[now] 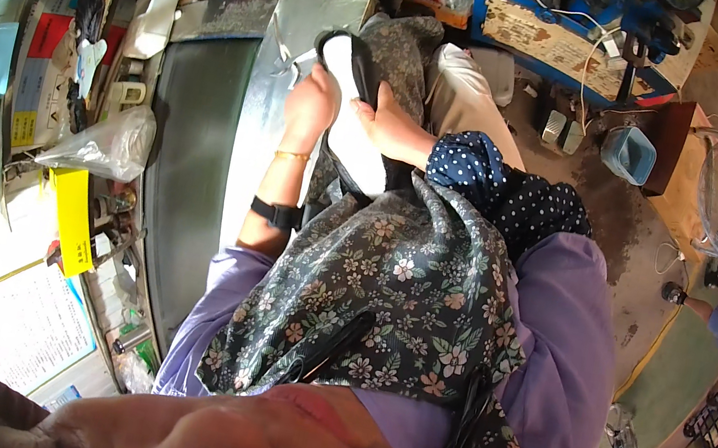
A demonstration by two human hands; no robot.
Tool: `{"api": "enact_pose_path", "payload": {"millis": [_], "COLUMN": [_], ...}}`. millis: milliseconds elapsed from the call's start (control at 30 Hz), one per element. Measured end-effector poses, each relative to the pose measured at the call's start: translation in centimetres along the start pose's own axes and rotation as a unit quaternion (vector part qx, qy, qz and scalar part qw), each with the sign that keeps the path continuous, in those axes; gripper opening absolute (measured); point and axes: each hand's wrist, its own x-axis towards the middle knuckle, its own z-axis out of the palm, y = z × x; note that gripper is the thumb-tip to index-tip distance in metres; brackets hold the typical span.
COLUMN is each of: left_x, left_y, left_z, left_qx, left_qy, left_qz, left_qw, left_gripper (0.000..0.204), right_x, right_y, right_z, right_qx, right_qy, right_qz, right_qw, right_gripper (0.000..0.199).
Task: Using a shoe lasting machine to shape the upper of a shoe onto a last.
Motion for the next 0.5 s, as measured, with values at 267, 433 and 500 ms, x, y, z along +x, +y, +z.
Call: {"api": "enact_pose_path", "payload": {"millis": [267, 433, 500], "left_x": [0.1, -5.5, -6.3], "left_y": [-5.2, -3.5, -2.3], "left_z": [-2.0, -0.4, 0.1], "left_qx": [-0.14, 0.01, 0.192], "left_qy": [-0.092, -0.029, 0.098], "left_qz": [0.211, 0.09, 0.149], "left_qw": [0.963, 0.995, 0.965], "left_gripper": [0.058, 0.047, 0.037], "right_x": [1.5, 0.3, 0.5], "right_y": [2.4, 2.1, 2.7], "right_z": [2.4, 3.3, 4.0], "right_qx": [0.211, 0.155, 0.149], "right_qy": [0.054, 0.125, 0.144], "right_qz": [-0.043, -0.043, -0.073], "right_qw": [0.975, 0.979, 0.975], "right_gripper": [0.087, 0.077, 0.076]}}
